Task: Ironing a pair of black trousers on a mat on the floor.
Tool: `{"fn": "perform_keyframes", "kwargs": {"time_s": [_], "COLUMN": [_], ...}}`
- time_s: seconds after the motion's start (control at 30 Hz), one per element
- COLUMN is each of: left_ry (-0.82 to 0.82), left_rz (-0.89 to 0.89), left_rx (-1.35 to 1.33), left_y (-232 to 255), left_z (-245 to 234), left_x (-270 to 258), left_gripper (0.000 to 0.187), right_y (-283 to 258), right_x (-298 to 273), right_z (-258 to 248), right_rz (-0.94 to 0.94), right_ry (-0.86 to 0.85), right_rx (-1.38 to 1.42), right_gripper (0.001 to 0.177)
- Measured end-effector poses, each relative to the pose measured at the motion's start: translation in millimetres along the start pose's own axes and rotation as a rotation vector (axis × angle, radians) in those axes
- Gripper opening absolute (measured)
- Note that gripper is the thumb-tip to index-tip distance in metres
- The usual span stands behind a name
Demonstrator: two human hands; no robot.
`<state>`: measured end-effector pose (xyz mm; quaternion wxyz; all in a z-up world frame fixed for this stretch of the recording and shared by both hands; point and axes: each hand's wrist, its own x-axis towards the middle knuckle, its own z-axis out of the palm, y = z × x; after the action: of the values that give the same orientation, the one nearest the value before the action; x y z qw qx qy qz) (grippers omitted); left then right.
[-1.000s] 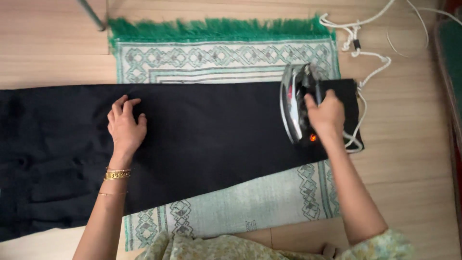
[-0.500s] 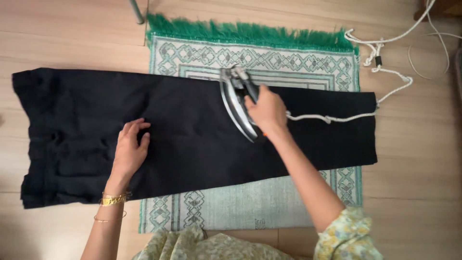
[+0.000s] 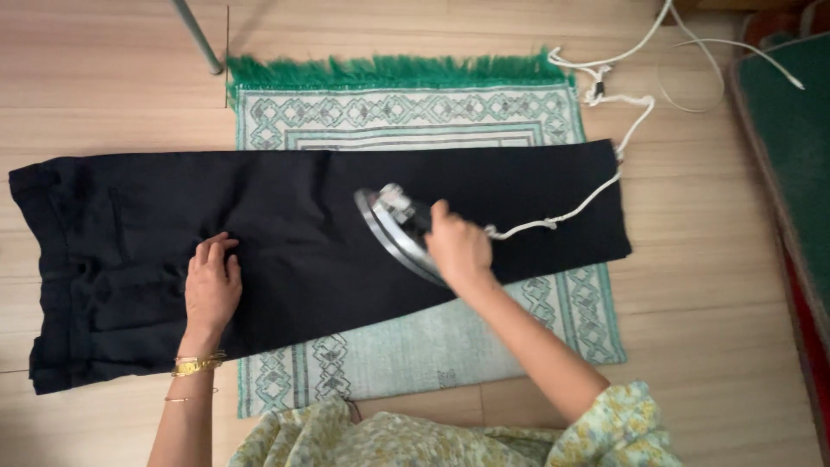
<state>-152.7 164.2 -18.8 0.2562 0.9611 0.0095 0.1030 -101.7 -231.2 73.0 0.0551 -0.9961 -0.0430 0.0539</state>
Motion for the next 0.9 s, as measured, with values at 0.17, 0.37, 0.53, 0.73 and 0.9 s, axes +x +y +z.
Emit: {"fn": "perform_keyframes", "kwargs": {"time_s": [0.17, 0.37, 0.53, 0.73, 0.9], "left_ry": [0.002, -0.023, -0.124, -0.005, 0.063], "left_rz": [0.014, 0.049, -0.032, -0.096, -0.17], "left_rx": [0.029, 0.03, -0.033, 0.273, 0.225], "left_y": [-2.4, -17.5, -39.4, -115.7, -153.9], "left_z": [6.4, 13.4, -13.5, -53.5, -85.5], "left_x": [-8.0, -7.6, -36.7, -94.2, -118.8], "left_gripper": [0.029, 0.034, 0.042, 0.047, 0.044], "right_y": [94.0, 240.2, 324.3, 327.8, 274.2], "right_x": [32.7, 50.2, 30.8, -25.6, -37.1], "right_z": [-10.2, -20.3, -14.1, -21.0, -20.2], "right_rz": [0.265, 0.589, 0.745, 0.713, 0.546], "right_ry": [0.149, 0.246, 0.301, 0.379, 0.299], "right_rx": [-0.051, -0.04, -0.056, 0.049, 0.12], "right_gripper": [0.038, 0.032, 0.021, 0.034, 0.04]}}
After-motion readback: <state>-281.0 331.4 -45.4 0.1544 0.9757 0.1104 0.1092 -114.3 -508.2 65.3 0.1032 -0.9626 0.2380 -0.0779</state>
